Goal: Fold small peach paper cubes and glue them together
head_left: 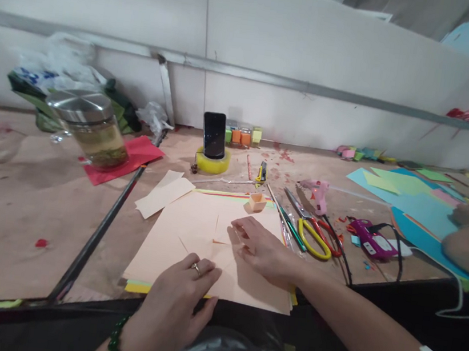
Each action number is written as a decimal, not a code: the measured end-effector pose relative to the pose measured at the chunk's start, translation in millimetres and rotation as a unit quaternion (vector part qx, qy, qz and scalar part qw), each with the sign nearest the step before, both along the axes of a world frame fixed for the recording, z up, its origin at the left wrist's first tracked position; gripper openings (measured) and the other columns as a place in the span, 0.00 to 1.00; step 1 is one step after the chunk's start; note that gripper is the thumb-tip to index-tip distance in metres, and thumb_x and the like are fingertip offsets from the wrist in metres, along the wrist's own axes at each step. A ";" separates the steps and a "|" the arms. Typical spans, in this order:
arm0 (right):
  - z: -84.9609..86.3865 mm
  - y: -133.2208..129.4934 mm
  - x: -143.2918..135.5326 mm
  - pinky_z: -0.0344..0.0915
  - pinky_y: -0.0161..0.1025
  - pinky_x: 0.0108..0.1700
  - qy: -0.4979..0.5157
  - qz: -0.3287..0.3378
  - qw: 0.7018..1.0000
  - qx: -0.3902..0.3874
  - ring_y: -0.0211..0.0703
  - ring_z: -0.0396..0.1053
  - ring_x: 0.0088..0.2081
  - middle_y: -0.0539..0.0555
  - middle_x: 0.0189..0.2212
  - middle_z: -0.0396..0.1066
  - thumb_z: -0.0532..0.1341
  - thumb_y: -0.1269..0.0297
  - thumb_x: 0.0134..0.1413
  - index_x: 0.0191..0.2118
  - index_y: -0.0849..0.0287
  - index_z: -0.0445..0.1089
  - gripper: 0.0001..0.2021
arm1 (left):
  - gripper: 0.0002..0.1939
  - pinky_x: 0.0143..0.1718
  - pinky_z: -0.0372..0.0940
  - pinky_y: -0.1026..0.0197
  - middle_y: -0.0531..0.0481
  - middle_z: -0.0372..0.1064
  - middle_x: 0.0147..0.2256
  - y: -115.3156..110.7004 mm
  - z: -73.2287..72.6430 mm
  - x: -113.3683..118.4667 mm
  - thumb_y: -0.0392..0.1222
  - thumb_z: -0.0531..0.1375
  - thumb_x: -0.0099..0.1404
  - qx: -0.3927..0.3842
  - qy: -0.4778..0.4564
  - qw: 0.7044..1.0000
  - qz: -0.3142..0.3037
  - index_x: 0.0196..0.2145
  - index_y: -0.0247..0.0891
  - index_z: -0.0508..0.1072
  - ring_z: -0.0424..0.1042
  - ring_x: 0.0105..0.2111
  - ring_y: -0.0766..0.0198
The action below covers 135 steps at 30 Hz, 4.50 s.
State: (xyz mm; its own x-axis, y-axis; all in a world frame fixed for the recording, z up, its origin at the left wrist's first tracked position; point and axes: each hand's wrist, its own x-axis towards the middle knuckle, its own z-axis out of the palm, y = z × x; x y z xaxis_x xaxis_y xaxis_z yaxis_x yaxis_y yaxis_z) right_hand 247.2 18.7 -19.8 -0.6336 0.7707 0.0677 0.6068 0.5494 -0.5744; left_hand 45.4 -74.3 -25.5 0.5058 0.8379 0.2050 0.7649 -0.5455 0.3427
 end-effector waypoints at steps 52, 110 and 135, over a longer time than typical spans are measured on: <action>-8.7 24.8 16.4 0.63 0.36 0.38 0.078 0.031 0.994 -0.064 0.38 0.64 0.35 0.51 0.35 0.66 0.56 0.76 0.53 0.38 0.60 0.67 0.08 | 0.27 0.45 0.65 0.50 0.41 0.68 0.43 25.0 7.6 16.5 0.50 0.61 0.59 -0.055 0.067 0.996 0.031 0.53 0.36 0.65 0.66 0.45 0.50; 12.8 -5.3 22.3 0.61 0.34 0.35 -0.043 -0.035 0.998 -0.008 0.39 0.68 0.33 0.53 0.33 0.71 0.55 0.74 0.56 0.35 0.60 0.73 0.10 | 0.13 0.42 0.71 0.48 0.42 0.73 0.43 -4.6 7.3 6.0 0.35 0.60 0.61 -0.029 0.077 0.996 0.034 0.45 0.35 0.71 0.71 0.43 0.51; 19.8 -13.5 -26.5 0.62 0.42 0.37 -0.188 -0.008 0.982 0.030 0.56 0.70 0.43 0.62 0.47 0.67 0.65 0.44 0.40 0.64 0.58 0.50 0.46 | 0.20 0.48 0.72 0.50 0.38 0.74 0.47 -16.7 -9.0 -7.6 0.34 0.58 0.59 0.061 0.003 0.998 0.022 0.50 0.33 0.67 0.73 0.48 0.52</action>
State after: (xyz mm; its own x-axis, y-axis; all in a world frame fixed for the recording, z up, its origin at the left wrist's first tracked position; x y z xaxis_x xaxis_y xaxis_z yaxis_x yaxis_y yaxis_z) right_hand 220.8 5.2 0.1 -0.6097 0.7829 -0.1238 0.7791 0.5632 -0.2753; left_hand 37.8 -91.0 -34.5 0.4699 0.8284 0.3049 0.7910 -0.5485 0.2712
